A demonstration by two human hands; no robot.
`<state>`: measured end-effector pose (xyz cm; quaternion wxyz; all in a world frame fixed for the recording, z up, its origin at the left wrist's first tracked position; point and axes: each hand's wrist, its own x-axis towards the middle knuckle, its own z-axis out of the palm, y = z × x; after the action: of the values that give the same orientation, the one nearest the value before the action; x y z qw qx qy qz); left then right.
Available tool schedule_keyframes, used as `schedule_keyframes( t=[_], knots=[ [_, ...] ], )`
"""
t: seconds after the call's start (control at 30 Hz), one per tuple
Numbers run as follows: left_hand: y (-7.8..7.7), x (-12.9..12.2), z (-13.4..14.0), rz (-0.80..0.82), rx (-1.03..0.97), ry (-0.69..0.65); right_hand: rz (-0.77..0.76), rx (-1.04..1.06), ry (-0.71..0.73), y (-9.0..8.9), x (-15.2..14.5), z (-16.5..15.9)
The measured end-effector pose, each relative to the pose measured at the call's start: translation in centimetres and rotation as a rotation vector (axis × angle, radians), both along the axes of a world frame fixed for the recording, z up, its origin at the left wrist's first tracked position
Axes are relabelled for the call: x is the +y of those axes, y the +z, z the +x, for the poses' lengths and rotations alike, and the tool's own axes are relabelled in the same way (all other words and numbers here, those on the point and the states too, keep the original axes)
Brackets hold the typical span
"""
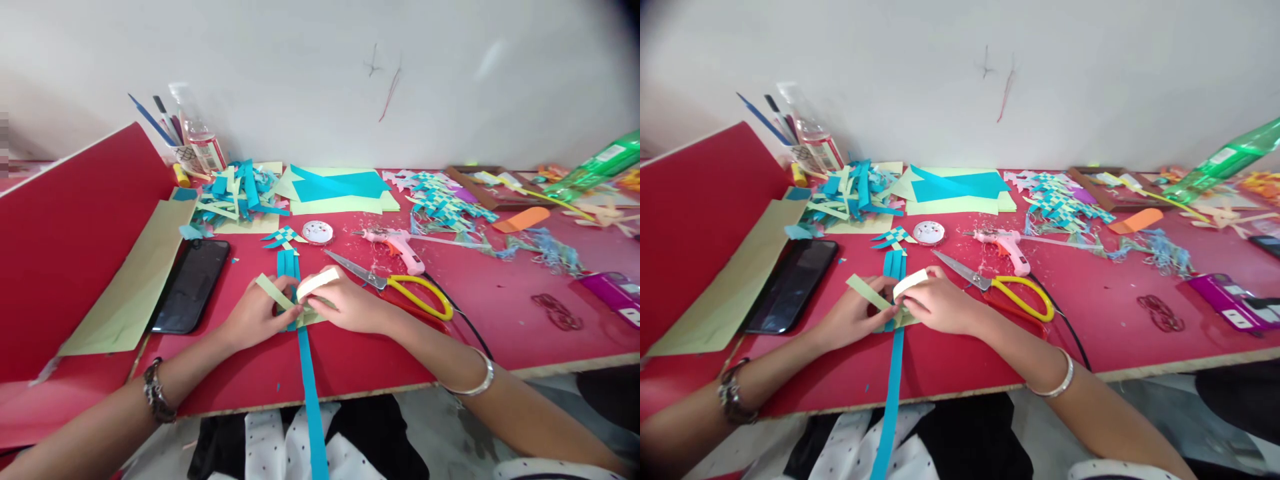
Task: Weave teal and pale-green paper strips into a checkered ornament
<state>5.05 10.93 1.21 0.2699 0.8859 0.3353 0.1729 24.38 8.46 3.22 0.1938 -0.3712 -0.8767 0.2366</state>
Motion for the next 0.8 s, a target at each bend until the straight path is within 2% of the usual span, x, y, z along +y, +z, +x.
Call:
schedule_keyframes(
  t=[0.23,0.4,0.53,0.63,0.8],
  knots=[
    [-0.2,0.0,0.1,0.018,0.029,0.028,0.044,0.014,0.064,-0.4,0.5,-0.5],
    [-0.3,0.1,0.0,0.034,0.02,0.028,0.087,0.1,0.029,0.7,0.0,-0.1],
    [-0.3,0.1,-0.1,0.041,0.041,0.025,0.112,-0.084,0.121,1.2,-1.7,0.5],
    [-0.3,0.1,-0.1,0.039,0.051,0.052,0.15,-0.225,0.138,0.4,-2.8,0.3],
    [-0.3,0.1,0.0,0.003,-0.004,0.069,0.19,-0.249,0.089,-1.2,-3.3,-0.5]
  ],
)
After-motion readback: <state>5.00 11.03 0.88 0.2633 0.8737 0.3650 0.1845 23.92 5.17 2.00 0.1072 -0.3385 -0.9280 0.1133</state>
